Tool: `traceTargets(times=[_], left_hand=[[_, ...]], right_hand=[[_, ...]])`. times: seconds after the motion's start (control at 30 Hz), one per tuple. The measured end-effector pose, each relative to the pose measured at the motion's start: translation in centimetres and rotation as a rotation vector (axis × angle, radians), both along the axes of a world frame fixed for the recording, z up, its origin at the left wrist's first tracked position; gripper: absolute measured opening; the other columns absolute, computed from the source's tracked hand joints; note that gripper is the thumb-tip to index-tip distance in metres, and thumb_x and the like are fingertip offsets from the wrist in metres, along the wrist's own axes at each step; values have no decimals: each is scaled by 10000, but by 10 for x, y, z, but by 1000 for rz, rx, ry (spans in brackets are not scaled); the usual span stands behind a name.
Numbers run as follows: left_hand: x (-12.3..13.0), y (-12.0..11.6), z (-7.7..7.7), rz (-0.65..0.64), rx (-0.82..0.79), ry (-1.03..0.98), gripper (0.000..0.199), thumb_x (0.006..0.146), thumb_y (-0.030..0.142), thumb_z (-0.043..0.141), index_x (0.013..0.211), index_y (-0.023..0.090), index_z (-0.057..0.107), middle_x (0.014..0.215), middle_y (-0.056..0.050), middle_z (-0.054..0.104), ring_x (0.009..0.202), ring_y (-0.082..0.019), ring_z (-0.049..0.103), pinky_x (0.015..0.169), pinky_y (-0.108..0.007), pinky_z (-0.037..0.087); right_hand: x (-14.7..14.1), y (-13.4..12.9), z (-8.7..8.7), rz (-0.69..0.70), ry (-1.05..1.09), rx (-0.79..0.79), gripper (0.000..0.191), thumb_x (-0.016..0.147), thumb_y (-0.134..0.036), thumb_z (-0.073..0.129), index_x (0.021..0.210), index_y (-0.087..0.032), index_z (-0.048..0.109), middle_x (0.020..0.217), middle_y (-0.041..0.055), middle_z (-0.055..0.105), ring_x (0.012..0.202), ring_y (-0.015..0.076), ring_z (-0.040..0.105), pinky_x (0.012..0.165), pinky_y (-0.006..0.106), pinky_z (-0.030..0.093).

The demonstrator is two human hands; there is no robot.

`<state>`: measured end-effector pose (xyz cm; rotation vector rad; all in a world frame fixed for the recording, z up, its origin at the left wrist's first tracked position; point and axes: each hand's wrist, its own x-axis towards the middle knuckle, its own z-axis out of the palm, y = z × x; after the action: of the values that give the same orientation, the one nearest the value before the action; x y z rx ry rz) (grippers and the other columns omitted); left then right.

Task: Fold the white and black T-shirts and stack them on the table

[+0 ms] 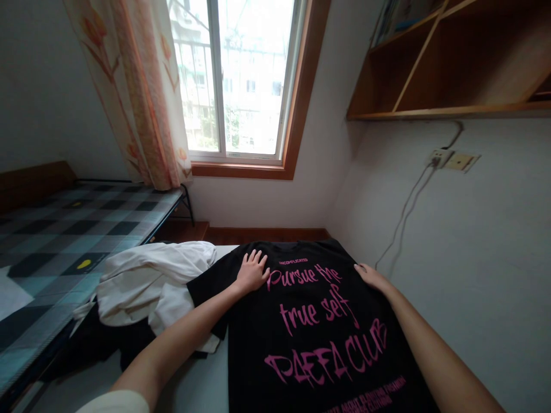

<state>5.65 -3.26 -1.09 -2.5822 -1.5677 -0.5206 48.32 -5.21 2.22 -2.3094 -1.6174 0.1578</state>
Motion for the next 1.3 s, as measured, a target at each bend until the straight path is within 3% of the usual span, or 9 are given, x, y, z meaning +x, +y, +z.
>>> traceTargets(times=[0.13, 0.23, 0.37, 0.47, 0.57, 0.83, 1.07, 1.17, 1.3], left_hand=[[0, 1, 0, 2, -15, 10, 566, 935, 500, 326, 1386, 190, 472, 1467, -115, 429, 1389, -297, 304, 1121, -500, 240], [0, 1, 1, 1, -32, 16, 572, 936, 504, 320, 1395, 193, 461, 1476, -115, 416, 1394, -297, 296, 1122, -502, 234], [0, -1, 4, 2, -67, 19, 579, 932, 519, 333, 1405, 205, 448, 1486, -111, 403, 1405, -293, 279, 1130, -501, 221], [-4, -2, 9, -22, -115, 15, 583, 926, 541, 348, 1398, 217, 457, 1492, -105, 395, 1415, -283, 262, 1136, -479, 225], [-18, -1, 17, 12, -178, -5, 563, 936, 544, 330, 1367, 219, 492, 1501, -104, 380, 1419, -276, 257, 1131, -447, 248], [-85, -11, 48, 402, -222, 124, 493, 938, 349, 368, 1388, 157, 427, 1394, -197, 479, 1290, -337, 438, 1007, -488, 373], [-102, -21, 84, 300, -346, 226, 372, 859, 259, 522, 1228, 212, 506, 1133, -134, 655, 1050, -281, 622, 842, -372, 465], [-104, -14, 107, 268, -267, 188, 347, 881, 228, 477, 1226, 256, 489, 1111, -103, 670, 1021, -265, 636, 803, -342, 465], [-120, 6, 136, 377, -139, 198, 361, 890, 225, 469, 1249, 256, 472, 1111, -124, 665, 1013, -290, 638, 796, -357, 455]], right_hand=[[-38, -15, -13, -51, -275, -59, 650, 900, -504, 368, 1446, -152, 389, 1461, 211, 392, 1308, 379, 397, 1018, 576, 327], [-77, -31, -24, 133, -448, 68, 587, 931, -459, 336, 1451, -193, 388, 1523, 146, 315, 1409, 352, 211, 1099, 581, 183], [-127, -41, -32, 445, -328, 29, 613, 939, -573, 252, 1447, -265, 399, 1533, 84, 321, 1423, 281, 218, 1129, 501, 194], [-147, -43, -34, 464, -259, -32, 664, 922, -632, 220, 1467, -278, 361, 1550, 78, 285, 1428, 273, 216, 1135, 484, 189], [-152, -45, -34, 427, -260, -46, 647, 926, -616, 236, 1470, -284, 351, 1553, 59, 281, 1432, 257, 209, 1145, 468, 172], [-153, -47, -32, 392, -221, -47, 628, 929, -594, 281, 1468, -282, 355, 1557, 58, 270, 1436, 252, 196, 1148, 458, 168], [-153, -47, -32, 389, -201, -29, 621, 926, -586, 310, 1455, -269, 383, 1550, 61, 287, 1429, 251, 217, 1144, 450, 181], [-152, -46, -33, 390, -198, -21, 623, 922, -590, 316, 1446, -265, 400, 1546, 57, 298, 1428, 249, 223, 1145, 444, 182], [-151, -46, -33, 388, -197, -11, 614, 923, -579, 324, 1445, -265, 402, 1543, 56, 304, 1426, 250, 229, 1143, 447, 187]])
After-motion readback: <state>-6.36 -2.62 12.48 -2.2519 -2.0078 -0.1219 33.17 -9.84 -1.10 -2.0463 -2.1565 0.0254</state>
